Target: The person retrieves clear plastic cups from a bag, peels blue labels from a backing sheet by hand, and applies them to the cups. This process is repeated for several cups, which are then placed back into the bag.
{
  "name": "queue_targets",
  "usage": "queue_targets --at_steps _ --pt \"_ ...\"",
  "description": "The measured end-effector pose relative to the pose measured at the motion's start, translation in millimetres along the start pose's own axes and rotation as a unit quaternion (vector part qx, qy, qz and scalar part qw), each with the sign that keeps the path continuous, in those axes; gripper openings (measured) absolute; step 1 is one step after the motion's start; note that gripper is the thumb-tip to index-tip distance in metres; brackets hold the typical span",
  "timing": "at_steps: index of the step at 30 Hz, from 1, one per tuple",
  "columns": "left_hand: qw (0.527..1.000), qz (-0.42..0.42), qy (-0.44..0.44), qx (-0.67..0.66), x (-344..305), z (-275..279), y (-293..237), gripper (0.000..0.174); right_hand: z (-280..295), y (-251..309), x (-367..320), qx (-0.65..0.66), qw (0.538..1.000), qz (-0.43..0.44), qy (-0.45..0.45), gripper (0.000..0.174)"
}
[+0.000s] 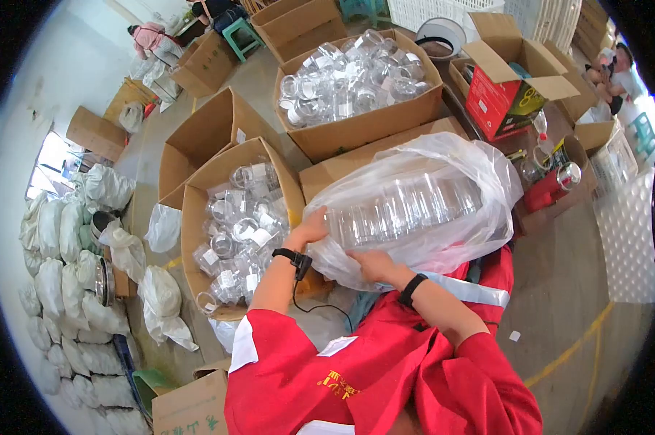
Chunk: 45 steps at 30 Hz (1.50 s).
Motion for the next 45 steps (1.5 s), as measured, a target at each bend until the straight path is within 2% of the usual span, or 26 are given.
queue_targets --at_steps 2,5,7,8,10,11,14,16,20,22,23,25,27,30,31,32,33,34,35,37,39,40,41,42,43,45 --pt "1.000 0.005 0.023 -0.015 -5.2 15.9 -19.1 0.094 -2.4 2.2 -2.4 0.005 0.999 0.019 -0.032 0.067" --pt "0.996 -0.024 0.037 -0.080 -18.4 17.2 -27.4 0.114 4.6 15.6 -7.3 0.016 1.000 -0.010 0.005 0.064" --pt "0.997 -0.013 0.054 -0.062 -21.5 14.3 -33.6 0.117 -3.4 22.2 -8.9 0.016 0.998 0.038 -0.037 0.060" --pt "0.998 -0.009 0.045 -0.041 -23.3 17.6 -37.1 0.120 -8.9 22.3 -6.8 0.026 0.999 0.027 -0.036 0.060" --pt "0.998 -0.007 0.046 -0.039 -27.7 18.2 -41.7 0.122 -21.2 18.5 -1.0 -0.017 0.999 0.022 0.017 0.075" --pt "0.999 -0.005 0.036 -0.039 -27.7 19.7 -46.1 0.125 -22.1 16.0 0.4 -0.016 1.000 0.016 0.015 0.075" --pt "0.999 -0.012 0.038 0.010 -28.8 18.8 -45.6 0.125 -19.4 5.8 -2.9 -0.073 0.996 0.008 0.056 0.072" --pt "0.999 -0.013 0.039 0.012 -28.9 17.1 -44.4 0.124 -31.4 -8.1 -0.4 -0.074 0.997 0.000 0.025 0.050" --pt "0.998 0.003 0.056 -0.010 -23.9 22.1 -50.1 0.124 -42.3 -33.8 7.0 -0.088 0.994 0.032 0.049 0.054" --pt "0.998 0.006 0.058 0.009 -24.5 25.8 -53.8 0.121 -10.7 -34.6 -7.3 -0.007 0.991 -0.011 0.136 0.063" --pt "0.998 0.010 0.060 0.031 -24.9 28.8 -56.2 0.119 8.1 -34.0 -17.7 -0.007 0.990 -0.016 0.137 0.063" --pt "0.992 0.013 0.083 0.089 -21.4 40.7 -70.0 0.117 58.5 -39.2 -43.0 0.012 0.998 -0.013 0.060 0.061" --pt "0.983 0.017 0.106 0.146 -20.2 45.8 -79.5 0.115 104.5 -62.7 -79.0 0.089 0.994 -0.054 -0.032 0.056" --pt "0.968 0.002 0.114 0.223 -18.1 53.3 -98.6 0.108 159.5 -126.7 -139.6 0.163 0.963 -0.142 -0.159 0.053" --pt "0.952 0.009 0.123 0.282 -19.3 57.7 -110.9 0.100 165.8 -149.2 -153.0 0.172 0.948 -0.165 -0.209 0.054" --pt "0.931 0.015 0.131 0.339 -18.9 60.4 -123.0 0.091 176.5 -148.1 -166.0 0.169 0.948 -0.167 -0.212 0.054" --pt "0.932 0.012 0.132 0.337 -21.5 58.4 -132.8 0.091 194.6 -137.1 -184.5 0.223 0.928 -0.196 -0.226 0.055" --pt "0.966 -0.057 0.082 0.240 -27.5 54.1 -151.5 0.084 209.0 -124.7 -202.2 0.276 0.903 -0.226 -0.238 0.056" --pt "0.983 -0.123 0.030 0.136 -38.2 50.1 -171.7 0.077 218.3 -112.4 -216.4 0.274 0.903 -0.233 -0.236 0.056" --pt "0.978 -0.128 0.102 -0.131 -64.7 25.9 -219.4 0.066 236.4 -91.4 -241.3 0.351 0.870 -0.219 -0.270 0.057" --pt "0.904 -0.112 0.240 -0.336 -94.1 -5.7 -278.8 0.067 241.8 -77.3 -262.0 0.389 0.851 -0.212 -0.281 0.059" --pt "0.899 -0.118 0.249 -0.341 -98.7 -26.0 -300.4 0.067 243.6 -66.4 -270.3 0.442 0.826 -0.189 -0.293 0.058" --pt "0.853 -0.164 0.259 -0.423 -105.4 -42.1 -327.1 0.068 243.6 -59.2 -279.2 0.493 0.797 -0.167 -0.305 0.058" --pt "0.797 -0.203 0.268 -0.502 -114.4 -55.9 -349.9 0.069 243.3 -56.4 -286.6 0.497 0.803 -0.124 -0.303 0.056" --pt "0.789 -0.204 0.280 -0.507 -117.9 -73.7 -367.2 0.069 248.3 -46.9 -293.4 0.477 0.812 -0.120 -0.315 0.055" --pt "0.722 -0.226 0.299 -0.581 -115.4 -95.2 -404.4 0.066 241.3 -46.9 -304.4 0.503 0.792 -0.091 -0.334 0.055"
Point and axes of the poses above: each hand's wrist, its own x-axis towards the middle knuckle, its own z-axis out of the back of the hand, y = z × x, the point moved 5 cm from there along x, towards the middle knuckle, and after that the axes turned 10 degrees about -y, right-handed, at the moved point
